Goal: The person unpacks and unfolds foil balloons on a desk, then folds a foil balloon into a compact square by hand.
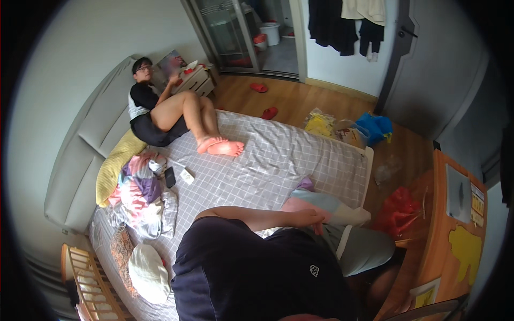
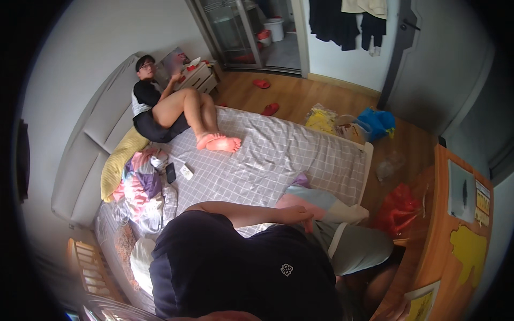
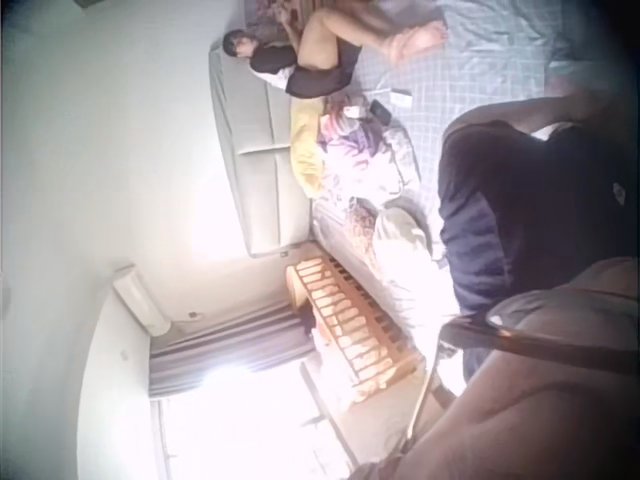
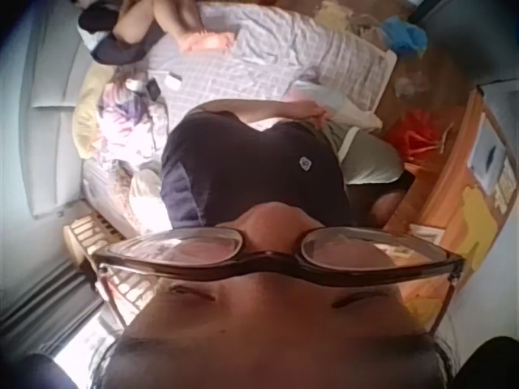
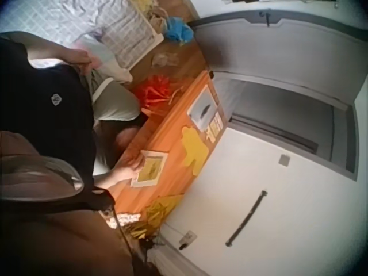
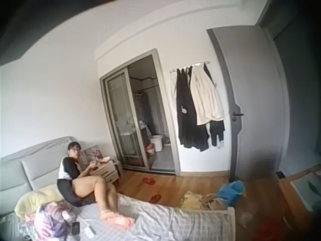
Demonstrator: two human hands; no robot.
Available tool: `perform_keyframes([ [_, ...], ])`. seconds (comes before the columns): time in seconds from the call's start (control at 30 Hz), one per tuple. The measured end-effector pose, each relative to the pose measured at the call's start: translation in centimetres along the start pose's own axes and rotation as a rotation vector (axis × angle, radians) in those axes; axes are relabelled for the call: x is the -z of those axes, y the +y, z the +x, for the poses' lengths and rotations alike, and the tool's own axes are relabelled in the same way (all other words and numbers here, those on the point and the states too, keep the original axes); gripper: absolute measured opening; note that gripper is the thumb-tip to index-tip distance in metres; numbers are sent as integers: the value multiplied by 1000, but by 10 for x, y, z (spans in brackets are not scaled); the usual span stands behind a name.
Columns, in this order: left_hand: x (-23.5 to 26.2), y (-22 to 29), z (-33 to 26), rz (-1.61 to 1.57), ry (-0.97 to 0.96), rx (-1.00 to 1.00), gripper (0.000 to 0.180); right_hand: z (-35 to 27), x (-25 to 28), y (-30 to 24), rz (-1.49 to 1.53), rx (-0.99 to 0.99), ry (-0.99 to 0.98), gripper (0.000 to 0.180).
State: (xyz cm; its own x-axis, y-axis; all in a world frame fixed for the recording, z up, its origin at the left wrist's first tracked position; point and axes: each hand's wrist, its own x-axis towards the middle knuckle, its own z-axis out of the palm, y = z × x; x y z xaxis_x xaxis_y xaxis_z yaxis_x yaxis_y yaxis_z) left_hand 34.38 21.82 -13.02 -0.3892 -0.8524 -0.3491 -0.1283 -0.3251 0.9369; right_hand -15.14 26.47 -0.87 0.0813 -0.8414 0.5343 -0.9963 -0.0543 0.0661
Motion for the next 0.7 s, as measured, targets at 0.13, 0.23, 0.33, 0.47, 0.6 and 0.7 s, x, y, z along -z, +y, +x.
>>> perform_keyframes([
  [0.13, -12, 14, 49, 262, -39, -46, 61, 12, -71, 56, 284, 525, 787, 24],
  [0.23, -43, 58, 78, 239, -244, -36, 63, 4, -67, 64, 30, 627, 750, 32],
  [0.33, -81, 87, 131, 374, -514, -313, 59, -21, -24, 29, 195, -272, -132, 33],
  [0.47, -156, 157, 195, 321, -740, -786, 52, -3, -11, 19, 126, -197, -140, 38],
  [0.6, -237, 239, 229, 124, -696, -1296, 30, 18, 17, -7, 115, -311, -223, 52],
  [0.7, -268, 272, 237, 321, -583, -1229, 13, 15, 27, -4, 175, -328, -136, 58],
])
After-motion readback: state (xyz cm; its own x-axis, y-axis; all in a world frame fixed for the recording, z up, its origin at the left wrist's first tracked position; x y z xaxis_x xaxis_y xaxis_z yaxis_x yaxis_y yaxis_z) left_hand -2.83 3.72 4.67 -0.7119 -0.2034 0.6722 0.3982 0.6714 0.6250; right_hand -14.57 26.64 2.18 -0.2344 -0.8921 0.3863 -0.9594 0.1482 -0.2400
